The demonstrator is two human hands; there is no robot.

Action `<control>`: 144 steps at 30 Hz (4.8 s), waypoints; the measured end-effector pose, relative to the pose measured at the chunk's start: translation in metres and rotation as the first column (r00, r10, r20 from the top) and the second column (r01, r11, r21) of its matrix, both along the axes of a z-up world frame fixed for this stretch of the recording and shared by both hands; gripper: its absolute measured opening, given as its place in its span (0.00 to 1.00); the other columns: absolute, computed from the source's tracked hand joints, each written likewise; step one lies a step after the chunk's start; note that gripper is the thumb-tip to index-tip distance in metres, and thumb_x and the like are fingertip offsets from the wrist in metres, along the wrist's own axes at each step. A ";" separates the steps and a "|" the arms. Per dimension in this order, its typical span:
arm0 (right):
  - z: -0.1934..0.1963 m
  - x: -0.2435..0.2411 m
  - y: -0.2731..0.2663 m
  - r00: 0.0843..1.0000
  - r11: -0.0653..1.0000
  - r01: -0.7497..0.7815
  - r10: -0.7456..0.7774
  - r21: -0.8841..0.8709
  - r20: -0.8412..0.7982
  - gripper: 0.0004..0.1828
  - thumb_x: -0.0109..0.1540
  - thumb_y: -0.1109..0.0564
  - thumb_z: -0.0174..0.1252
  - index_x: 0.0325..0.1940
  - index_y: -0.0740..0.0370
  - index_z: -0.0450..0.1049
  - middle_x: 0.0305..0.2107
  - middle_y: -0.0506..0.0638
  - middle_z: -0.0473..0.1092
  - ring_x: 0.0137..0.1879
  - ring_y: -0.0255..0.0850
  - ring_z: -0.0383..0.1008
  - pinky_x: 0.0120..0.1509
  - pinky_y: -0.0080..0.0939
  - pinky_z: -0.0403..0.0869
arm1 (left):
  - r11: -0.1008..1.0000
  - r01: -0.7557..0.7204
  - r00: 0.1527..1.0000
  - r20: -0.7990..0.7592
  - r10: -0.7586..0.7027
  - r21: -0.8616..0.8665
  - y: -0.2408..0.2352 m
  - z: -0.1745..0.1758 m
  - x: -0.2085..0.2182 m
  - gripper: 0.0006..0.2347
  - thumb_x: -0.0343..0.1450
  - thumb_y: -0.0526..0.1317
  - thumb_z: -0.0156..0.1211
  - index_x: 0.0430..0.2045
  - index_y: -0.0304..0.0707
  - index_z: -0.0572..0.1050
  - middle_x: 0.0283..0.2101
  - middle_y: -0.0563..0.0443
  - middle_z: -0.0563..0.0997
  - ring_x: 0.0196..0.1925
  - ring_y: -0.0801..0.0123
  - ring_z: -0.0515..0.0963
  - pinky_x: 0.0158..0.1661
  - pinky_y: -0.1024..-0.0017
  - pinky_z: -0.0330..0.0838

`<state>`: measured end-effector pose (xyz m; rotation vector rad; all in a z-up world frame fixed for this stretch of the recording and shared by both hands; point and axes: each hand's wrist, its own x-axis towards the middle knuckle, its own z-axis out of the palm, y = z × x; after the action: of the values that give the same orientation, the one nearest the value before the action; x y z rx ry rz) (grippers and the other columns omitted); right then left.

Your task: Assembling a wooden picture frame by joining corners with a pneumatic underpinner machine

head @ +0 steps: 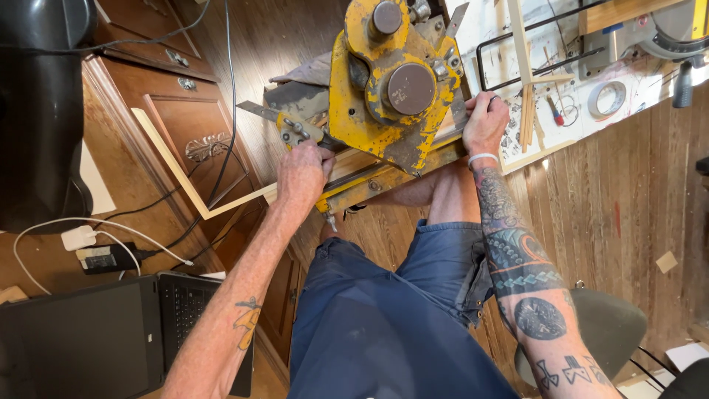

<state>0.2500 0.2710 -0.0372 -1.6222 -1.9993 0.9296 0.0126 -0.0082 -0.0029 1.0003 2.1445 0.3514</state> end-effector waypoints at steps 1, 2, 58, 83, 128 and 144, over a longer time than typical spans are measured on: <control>0.002 -0.002 0.001 1.000 1.000 0.011 -0.011 -0.005 -0.004 0.24 0.66 0.39 0.48 0.27 0.53 0.80 0.21 0.53 0.73 0.38 0.48 0.76 0.50 0.48 0.74 | 1.000 -0.006 1.000 0.003 0.006 0.002 0.001 -0.004 0.000 0.06 0.71 0.42 0.62 0.37 0.56 0.86 0.37 0.48 0.81 0.45 0.50 0.84 0.46 0.52 0.80; 0.001 -0.002 0.000 1.000 1.000 0.010 -0.010 -0.006 -0.005 0.24 0.66 0.39 0.48 0.27 0.53 0.80 0.21 0.53 0.73 0.38 0.48 0.76 0.50 0.48 0.74 | 1.000 -0.006 1.000 0.002 0.006 0.000 0.002 0.000 0.000 0.06 0.71 0.42 0.62 0.37 0.56 0.86 0.37 0.48 0.81 0.45 0.50 0.84 0.46 0.52 0.80; -0.028 0.012 0.016 0.997 1.000 0.022 -0.021 -0.008 0.070 0.23 0.65 0.37 0.48 0.26 0.48 0.80 0.22 0.49 0.75 0.40 0.46 0.77 0.53 0.46 0.73 | 0.972 -0.231 0.972 0.044 0.232 -0.033 0.014 -0.019 0.019 0.10 0.68 0.38 0.56 0.23 0.46 0.86 0.29 0.43 0.85 0.40 0.41 0.86 0.43 0.48 0.81; -0.019 0.006 0.014 1.000 1.000 -0.006 0.006 0.020 0.026 0.24 0.66 0.40 0.48 0.26 0.52 0.79 0.20 0.51 0.73 0.35 0.44 0.74 0.49 0.43 0.74 | 0.987 -0.156 0.988 0.009 0.156 -0.023 0.014 -0.019 0.015 0.07 0.70 0.41 0.59 0.30 0.47 0.86 0.37 0.45 0.81 0.46 0.48 0.83 0.47 0.51 0.81; -0.010 0.000 0.006 0.999 0.999 0.047 -0.047 -0.008 0.013 0.23 0.65 0.39 0.50 0.27 0.54 0.81 0.21 0.53 0.73 0.35 0.45 0.76 0.49 0.45 0.76 | 0.982 -0.129 0.984 0.108 0.144 -0.141 0.015 0.006 -0.003 0.08 0.69 0.44 0.62 0.37 0.51 0.86 0.40 0.42 0.85 0.50 0.41 0.84 0.52 0.50 0.78; -0.011 -0.001 0.006 0.998 0.998 0.065 -0.065 -0.018 0.010 0.24 0.64 0.38 0.50 0.27 0.53 0.81 0.19 0.51 0.73 0.34 0.41 0.77 0.47 0.43 0.77 | 0.992 -0.101 0.993 0.061 0.106 -0.078 0.014 -0.043 0.012 0.06 0.69 0.43 0.64 0.35 0.57 0.86 0.37 0.46 0.85 0.44 0.44 0.85 0.49 0.51 0.80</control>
<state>0.2493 0.2771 -0.0481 -1.6939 -1.9377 0.9209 0.0249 0.0060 -0.0461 0.8268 2.1396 0.3458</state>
